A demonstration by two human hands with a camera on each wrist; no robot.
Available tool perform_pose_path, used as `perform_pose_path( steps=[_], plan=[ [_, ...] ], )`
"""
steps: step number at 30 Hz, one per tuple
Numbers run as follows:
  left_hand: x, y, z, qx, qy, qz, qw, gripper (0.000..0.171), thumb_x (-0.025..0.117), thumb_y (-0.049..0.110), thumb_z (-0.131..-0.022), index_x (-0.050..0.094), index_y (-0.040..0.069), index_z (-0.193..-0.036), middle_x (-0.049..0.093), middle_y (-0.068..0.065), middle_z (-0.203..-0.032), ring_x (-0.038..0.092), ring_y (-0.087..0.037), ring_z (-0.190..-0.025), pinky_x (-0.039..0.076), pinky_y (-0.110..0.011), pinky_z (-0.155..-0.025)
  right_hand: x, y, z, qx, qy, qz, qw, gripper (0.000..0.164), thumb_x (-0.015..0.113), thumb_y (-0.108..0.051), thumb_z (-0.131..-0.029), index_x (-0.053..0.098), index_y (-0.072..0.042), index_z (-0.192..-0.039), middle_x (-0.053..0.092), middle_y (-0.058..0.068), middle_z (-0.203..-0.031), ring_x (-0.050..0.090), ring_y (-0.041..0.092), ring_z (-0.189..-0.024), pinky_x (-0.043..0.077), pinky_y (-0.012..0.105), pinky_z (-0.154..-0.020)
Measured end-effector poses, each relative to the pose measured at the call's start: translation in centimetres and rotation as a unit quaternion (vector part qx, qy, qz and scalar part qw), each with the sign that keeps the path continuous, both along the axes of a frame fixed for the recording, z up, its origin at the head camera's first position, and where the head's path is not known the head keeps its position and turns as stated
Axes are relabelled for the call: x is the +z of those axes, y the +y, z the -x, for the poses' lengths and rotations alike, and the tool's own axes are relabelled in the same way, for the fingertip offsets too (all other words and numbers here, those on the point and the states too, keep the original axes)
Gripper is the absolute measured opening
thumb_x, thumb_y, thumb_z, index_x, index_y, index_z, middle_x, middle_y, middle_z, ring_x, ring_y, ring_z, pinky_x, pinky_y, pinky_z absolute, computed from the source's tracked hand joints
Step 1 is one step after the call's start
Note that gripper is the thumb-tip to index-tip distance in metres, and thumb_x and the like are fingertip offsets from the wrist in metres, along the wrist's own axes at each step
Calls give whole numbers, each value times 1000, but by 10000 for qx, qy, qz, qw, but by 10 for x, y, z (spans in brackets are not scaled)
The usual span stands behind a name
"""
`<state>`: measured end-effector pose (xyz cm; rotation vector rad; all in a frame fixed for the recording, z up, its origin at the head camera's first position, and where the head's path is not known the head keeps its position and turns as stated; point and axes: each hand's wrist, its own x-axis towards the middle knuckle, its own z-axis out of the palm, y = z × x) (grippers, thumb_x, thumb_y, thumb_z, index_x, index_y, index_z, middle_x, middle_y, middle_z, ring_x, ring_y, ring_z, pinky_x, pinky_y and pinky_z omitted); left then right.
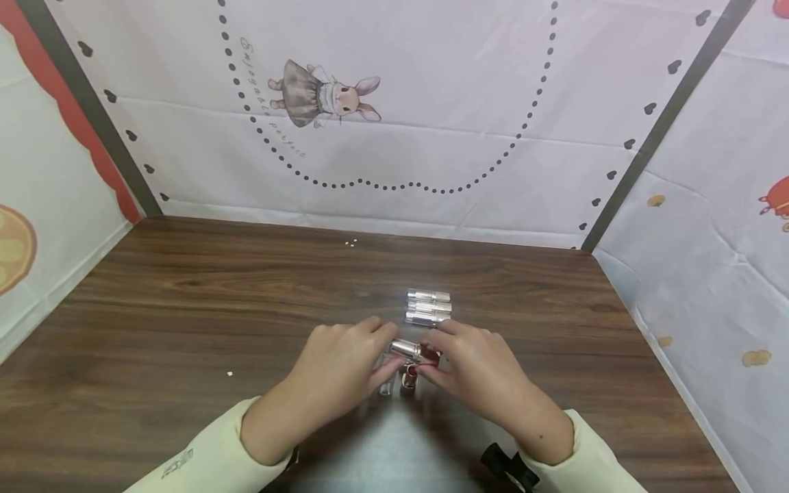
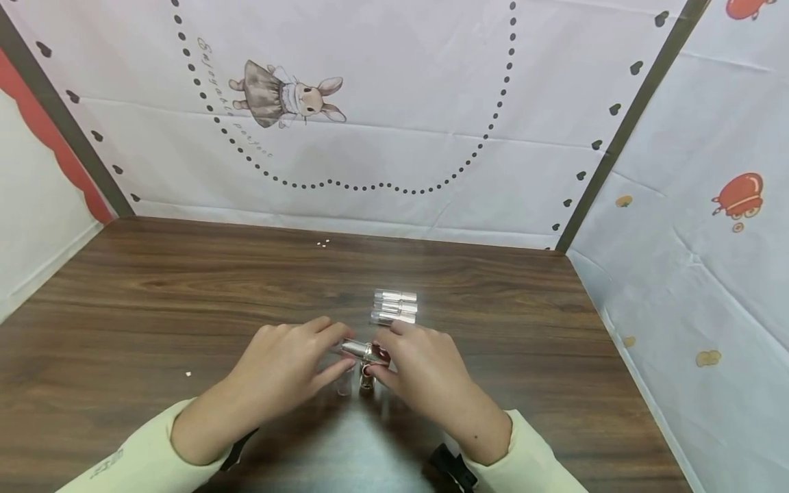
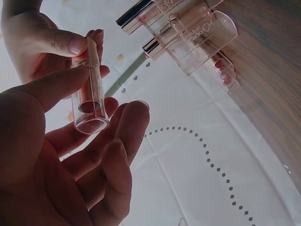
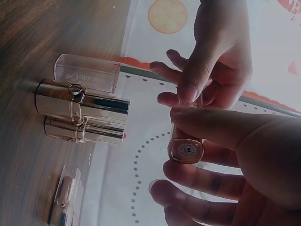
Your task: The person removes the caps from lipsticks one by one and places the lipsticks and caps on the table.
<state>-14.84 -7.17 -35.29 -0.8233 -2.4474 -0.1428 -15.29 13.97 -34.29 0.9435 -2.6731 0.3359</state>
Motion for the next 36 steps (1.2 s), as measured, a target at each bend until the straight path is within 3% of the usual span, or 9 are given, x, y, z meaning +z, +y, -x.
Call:
perform_pose_path(
  steps=[10,17,24,36],
  plan=[
    [0,1,0,53,-19,66,10000,32,76,49,-84,65,19,-91,60,6,-71,48,-8,-44,29,-24,-38,0,0,-2,47,39,58,10000,18,84,-30,-81,72,-21,-90,60,-10,-76,44,-1,-57,37,20,-50],
    [0,2,-1,88,-9,138,9999,35,76,51,-83,65,19,-90,55,7,-68,44,-7,-43,29,-24,-38,-2,0,-2,85,18,51,9999,25,84,-30,-81,73,-20,-101,62,-8,-78,46,0,-57,37,19,-49],
    [-1,3,-1,115,-12,153,9998,35,76,52,-82,62,19,-86,51,7,-65,42,-8,-42,27,-24,-38,-2,1,-1,42,13,-60,10000,21,83,-31,-81,72,-22,-96,61,-9,-77,43,0,-55,35,19,-48],
    [-1,4,-2,230,-161,209,9994,36,75,53,-83,62,19,-85,57,8,-67,44,-9,-43,27,-25,-38,-2,1,0,-63,-112,-140,9998,21,81,-36,-83,72,-23,-97,59,-11,-75,39,-1,-53,33,20,-48]
  ],
)
